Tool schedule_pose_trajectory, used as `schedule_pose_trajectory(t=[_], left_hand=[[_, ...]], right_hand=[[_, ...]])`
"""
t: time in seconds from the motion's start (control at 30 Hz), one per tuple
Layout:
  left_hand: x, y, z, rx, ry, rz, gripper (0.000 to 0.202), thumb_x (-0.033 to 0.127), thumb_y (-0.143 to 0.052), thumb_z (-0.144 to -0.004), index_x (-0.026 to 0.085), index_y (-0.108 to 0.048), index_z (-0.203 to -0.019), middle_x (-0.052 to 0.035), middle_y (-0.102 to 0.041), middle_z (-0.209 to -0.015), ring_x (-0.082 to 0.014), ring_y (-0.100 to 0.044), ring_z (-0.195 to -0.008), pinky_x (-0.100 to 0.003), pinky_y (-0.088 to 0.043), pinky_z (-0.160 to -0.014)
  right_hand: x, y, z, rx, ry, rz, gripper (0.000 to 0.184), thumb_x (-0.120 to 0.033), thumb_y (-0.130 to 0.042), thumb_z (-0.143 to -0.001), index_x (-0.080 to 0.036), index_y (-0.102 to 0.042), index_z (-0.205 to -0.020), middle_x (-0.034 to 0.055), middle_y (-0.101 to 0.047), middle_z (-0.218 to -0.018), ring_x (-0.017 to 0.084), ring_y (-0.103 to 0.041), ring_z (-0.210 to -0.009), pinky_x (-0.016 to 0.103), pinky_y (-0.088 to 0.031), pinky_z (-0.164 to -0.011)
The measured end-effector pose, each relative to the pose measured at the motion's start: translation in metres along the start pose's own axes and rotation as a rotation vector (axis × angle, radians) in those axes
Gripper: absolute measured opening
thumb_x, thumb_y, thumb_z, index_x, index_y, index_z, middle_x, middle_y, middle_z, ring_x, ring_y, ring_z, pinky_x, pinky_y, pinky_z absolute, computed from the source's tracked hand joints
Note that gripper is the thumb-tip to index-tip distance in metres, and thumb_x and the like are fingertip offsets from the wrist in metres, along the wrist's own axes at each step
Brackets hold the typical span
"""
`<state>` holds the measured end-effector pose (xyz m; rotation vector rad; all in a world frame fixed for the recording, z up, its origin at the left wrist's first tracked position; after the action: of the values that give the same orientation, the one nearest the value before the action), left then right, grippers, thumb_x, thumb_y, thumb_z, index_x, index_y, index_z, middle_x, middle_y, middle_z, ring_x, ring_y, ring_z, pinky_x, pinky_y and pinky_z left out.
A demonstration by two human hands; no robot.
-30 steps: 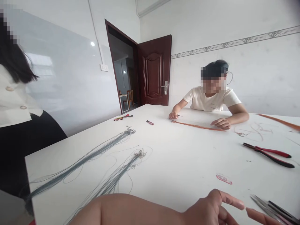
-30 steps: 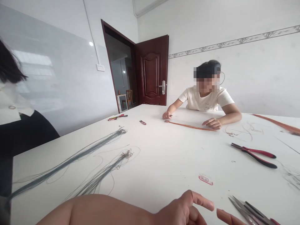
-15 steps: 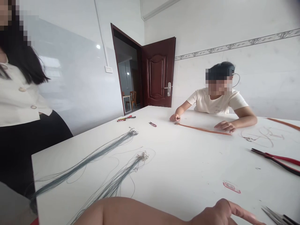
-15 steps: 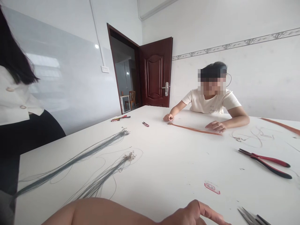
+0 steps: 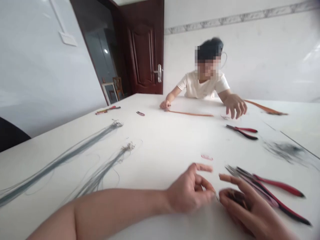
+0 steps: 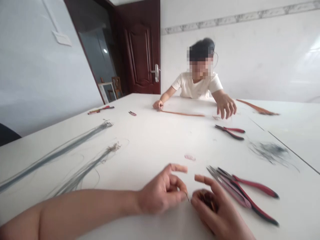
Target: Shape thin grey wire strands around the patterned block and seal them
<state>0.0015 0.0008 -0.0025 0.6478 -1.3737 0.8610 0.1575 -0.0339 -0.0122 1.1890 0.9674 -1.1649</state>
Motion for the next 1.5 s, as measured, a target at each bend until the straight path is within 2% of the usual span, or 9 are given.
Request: schedule_pose_trajectory(t=[0.3, 0.63, 0.8, 0.9, 0.97, 1.1, 1.2, 1.3, 1.5], left_hand=[[0.010, 0.002, -0.002, 0.009, 0.018, 0.013, 0.047, 0.024, -0.055, -0.079, 0.025, -0.033, -0.121, 0.0025, -0.052, -0.081, -0.0045, -0.044, -0.063, -0.020, -0.035, -0.058], [0.007, -0.001, -0.004, -0.027, 0.034, -0.041, 0.045, 0.024, -0.055, -0.079, 0.028, -0.036, -0.120, 0.0022, -0.053, -0.080, -0.0058, -0.045, -0.063, -0.022, -0.037, -0.060], [0.006, 0.003, -0.006, 0.008, 0.057, 0.045, 0.043, 0.024, -0.057, -0.078, 0.027, -0.037, -0.116, 0.0032, -0.052, -0.079, -0.0046, -0.044, -0.061, -0.020, -0.035, -0.056], [0.007, 0.005, -0.008, 0.050, 0.054, 0.095, 0.045, 0.025, -0.060, -0.076, 0.027, -0.038, -0.115, 0.0028, -0.053, -0.079, -0.0045, -0.044, -0.061, -0.019, -0.035, -0.055], [0.008, 0.006, -0.010, 0.084, 0.037, 0.120, 0.045, 0.026, -0.061, -0.075, 0.027, -0.040, -0.114, 0.0027, -0.053, -0.079, -0.0042, -0.043, -0.061, -0.018, -0.034, -0.053], [0.008, 0.006, -0.013, 0.111, -0.008, 0.136, 0.042, 0.026, -0.061, -0.075, 0.026, -0.042, -0.113, 0.0027, -0.052, -0.077, -0.0038, -0.040, -0.058, -0.017, -0.031, -0.050], [0.008, 0.007, -0.015, 0.125, -0.073, 0.108, 0.039, 0.026, -0.060, -0.076, 0.026, -0.043, -0.111, 0.0024, -0.051, -0.078, -0.0040, -0.040, -0.059, -0.017, -0.032, -0.051], [0.009, 0.008, -0.015, 0.140, -0.181, 0.066, 0.037, 0.027, -0.058, -0.078, 0.026, -0.042, -0.111, 0.0025, -0.051, -0.079, -0.0041, -0.040, -0.058, -0.017, -0.033, -0.050], [0.007, 0.005, -0.019, 0.134, -0.294, 0.043, 0.036, 0.028, -0.057, -0.078, 0.025, -0.041, -0.109, 0.0022, -0.050, -0.081, -0.0032, -0.039, -0.054, -0.017, -0.032, -0.048]], right_hand=[[-0.020, 0.013, 0.002, 0.000, -0.102, -0.039, 0.045, -0.046, -0.057, -0.076, -0.024, -0.043, -0.113, 0.0013, -0.058, -0.077, 0.010, -0.039, -0.053, 0.023, -0.030, -0.048], [-0.013, 0.008, 0.001, -0.132, -0.010, -0.035, 0.039, -0.042, -0.057, -0.079, -0.027, -0.039, -0.110, -0.0027, -0.054, -0.074, 0.007, -0.037, -0.050, 0.020, -0.028, -0.043], [-0.004, 0.015, -0.004, -0.011, -0.062, -0.109, 0.040, -0.047, -0.058, -0.078, -0.024, -0.045, -0.108, -0.0038, -0.051, -0.063, 0.008, -0.039, -0.049, 0.019, -0.030, -0.042], [-0.001, 0.022, -0.008, 0.068, -0.036, -0.167, 0.040, -0.050, -0.057, -0.079, -0.026, -0.050, -0.110, 0.0012, -0.059, -0.080, 0.010, -0.047, -0.057, 0.022, -0.038, -0.048], [-0.002, 0.025, -0.010, 0.098, 0.024, -0.202, 0.040, -0.051, -0.056, -0.079, -0.029, -0.050, -0.113, 0.0017, -0.059, -0.090, 0.010, -0.049, -0.058, 0.023, -0.042, -0.051], [-0.004, 0.029, -0.016, 0.162, -0.009, -0.263, 0.036, -0.052, -0.053, -0.080, -0.029, -0.054, -0.108, -0.0005, -0.058, -0.079, 0.009, -0.046, -0.053, 0.021, -0.040, -0.046], [-0.005, 0.035, -0.025, 0.242, -0.059, -0.379, 0.032, -0.041, -0.062, -0.077, -0.025, -0.057, -0.105, 0.0018, -0.060, -0.087, 0.011, -0.051, -0.066, 0.021, -0.045, -0.054], [-0.007, 0.042, -0.031, 0.303, 0.053, -0.414, 0.036, -0.037, -0.062, -0.079, -0.028, -0.054, -0.113, 0.0016, -0.058, -0.100, 0.011, -0.052, -0.075, 0.022, -0.048, -0.063], [-0.016, 0.035, -0.030, 0.200, 0.065, -0.246, 0.038, -0.048, -0.056, -0.080, -0.028, -0.052, -0.113, -0.0037, -0.048, -0.067, 0.009, -0.042, -0.054, 0.020, -0.040, -0.048]])
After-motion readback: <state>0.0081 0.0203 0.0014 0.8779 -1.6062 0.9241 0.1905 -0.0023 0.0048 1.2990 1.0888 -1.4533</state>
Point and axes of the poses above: each hand's wrist, its own z-axis away from the middle knuckle, its own y-axis out of the back of the hand, x = y × z, the point moved 1 cm from there along -z, towards the middle knuckle
